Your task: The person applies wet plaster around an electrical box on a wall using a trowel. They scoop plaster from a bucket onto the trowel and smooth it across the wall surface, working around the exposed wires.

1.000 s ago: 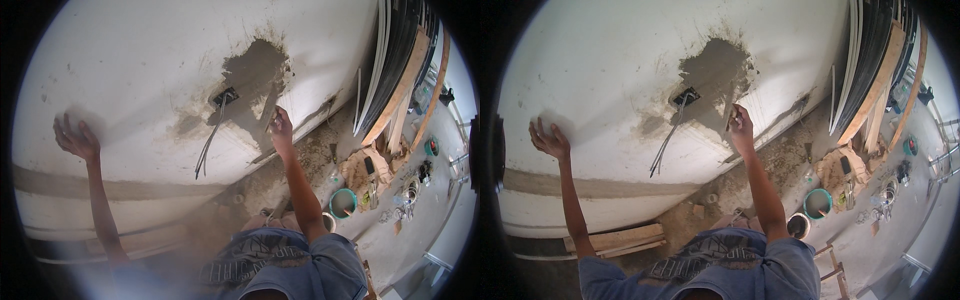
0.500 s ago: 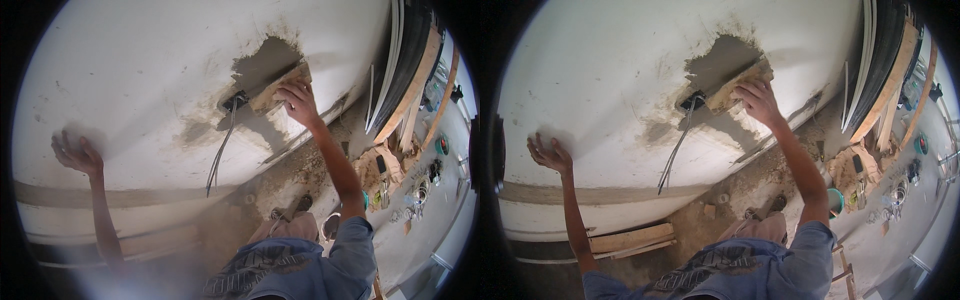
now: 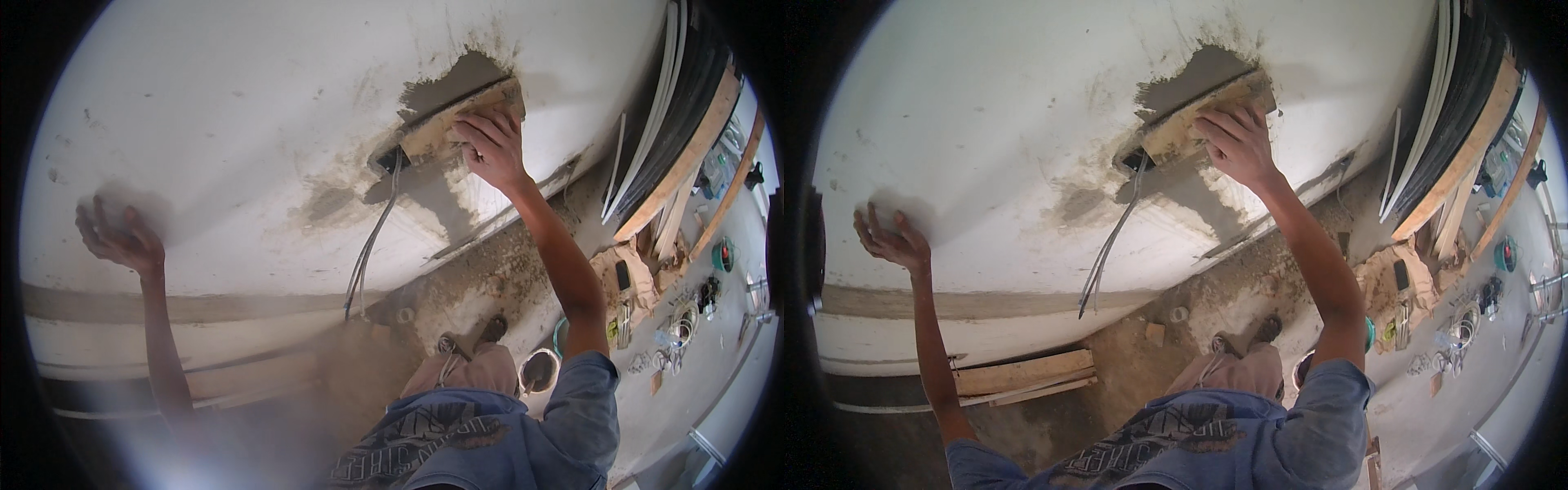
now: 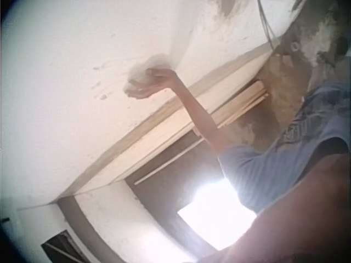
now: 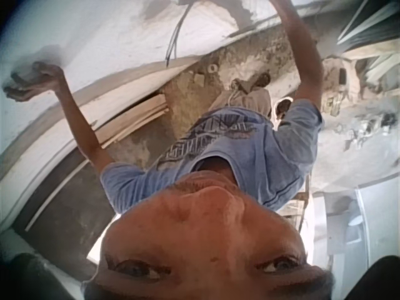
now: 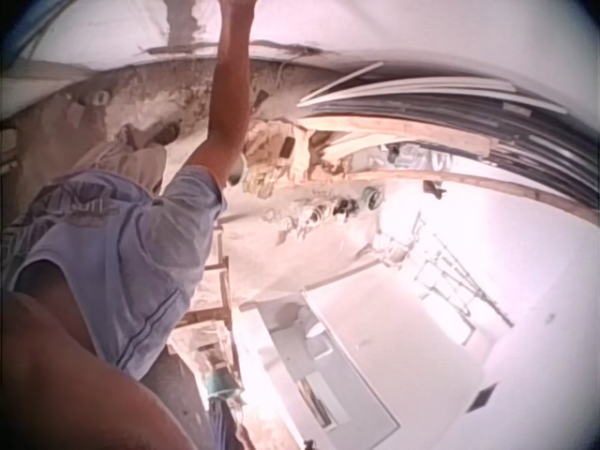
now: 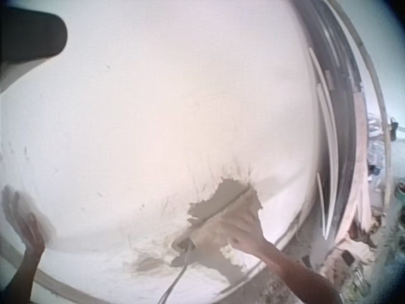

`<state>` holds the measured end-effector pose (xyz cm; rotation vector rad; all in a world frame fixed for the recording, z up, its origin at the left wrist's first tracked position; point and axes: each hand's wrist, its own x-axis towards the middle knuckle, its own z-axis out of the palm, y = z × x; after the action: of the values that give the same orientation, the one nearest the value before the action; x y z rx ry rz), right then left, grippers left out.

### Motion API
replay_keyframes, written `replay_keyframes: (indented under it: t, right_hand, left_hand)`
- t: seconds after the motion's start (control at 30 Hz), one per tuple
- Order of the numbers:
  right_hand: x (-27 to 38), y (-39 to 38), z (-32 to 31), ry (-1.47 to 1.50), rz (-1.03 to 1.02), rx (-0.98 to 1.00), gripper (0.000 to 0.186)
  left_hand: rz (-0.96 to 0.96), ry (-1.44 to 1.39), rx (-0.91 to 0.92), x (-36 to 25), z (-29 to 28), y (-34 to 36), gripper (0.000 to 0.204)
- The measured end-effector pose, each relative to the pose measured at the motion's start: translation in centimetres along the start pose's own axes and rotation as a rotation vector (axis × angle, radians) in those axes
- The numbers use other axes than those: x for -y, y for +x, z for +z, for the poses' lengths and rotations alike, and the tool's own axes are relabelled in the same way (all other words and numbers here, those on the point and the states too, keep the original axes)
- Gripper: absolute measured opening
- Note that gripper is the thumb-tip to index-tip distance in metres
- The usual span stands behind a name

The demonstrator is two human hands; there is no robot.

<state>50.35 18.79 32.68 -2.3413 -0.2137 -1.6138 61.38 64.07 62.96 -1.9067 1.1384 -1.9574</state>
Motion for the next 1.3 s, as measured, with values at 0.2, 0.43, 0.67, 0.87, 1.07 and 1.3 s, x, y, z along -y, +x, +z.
replay_keyframes:
  t: [0.2,0.43,0.67,0.87,1.07,1.3]
  right_hand:
    - [0.3,-0.6,2.5,0.030,0.086,-0.098,0.040]
    - [-1.1,-12.5,3.5,-0.024,0.201,0.135,0.038]
    - [-1.3,-7.9,-0.9,0.101,0.437,0.046,0.040]
    - [-0.6,7.0,-3.2,0.134,0.132,-0.113,0.032]
    - [0.6,6.2,-1.8,0.101,0.180,-0.011,0.030]
    - [0.6,1.9,-0.2,0.109,0.181,0.020,0.032]
  left_hand:
    - [0.015,0.019,-0.004,0.7,-0.2,-0.1,0.050]
    - [-0.049,0.022,-0.018,-0.1,0.6,-0.7,0.051]
    - [-0.034,0.041,-0.012,0.2,0.0,-0.3,0.056]
    - [-0.043,0.041,-0.012,0.1,-0.2,0.0,0.057]
    - [-0.041,-0.008,0.047,1.2,0.3,-0.8,0.056]
    - [-0.048,0.031,0.032,0.4,0.3,-0.5,0.057]
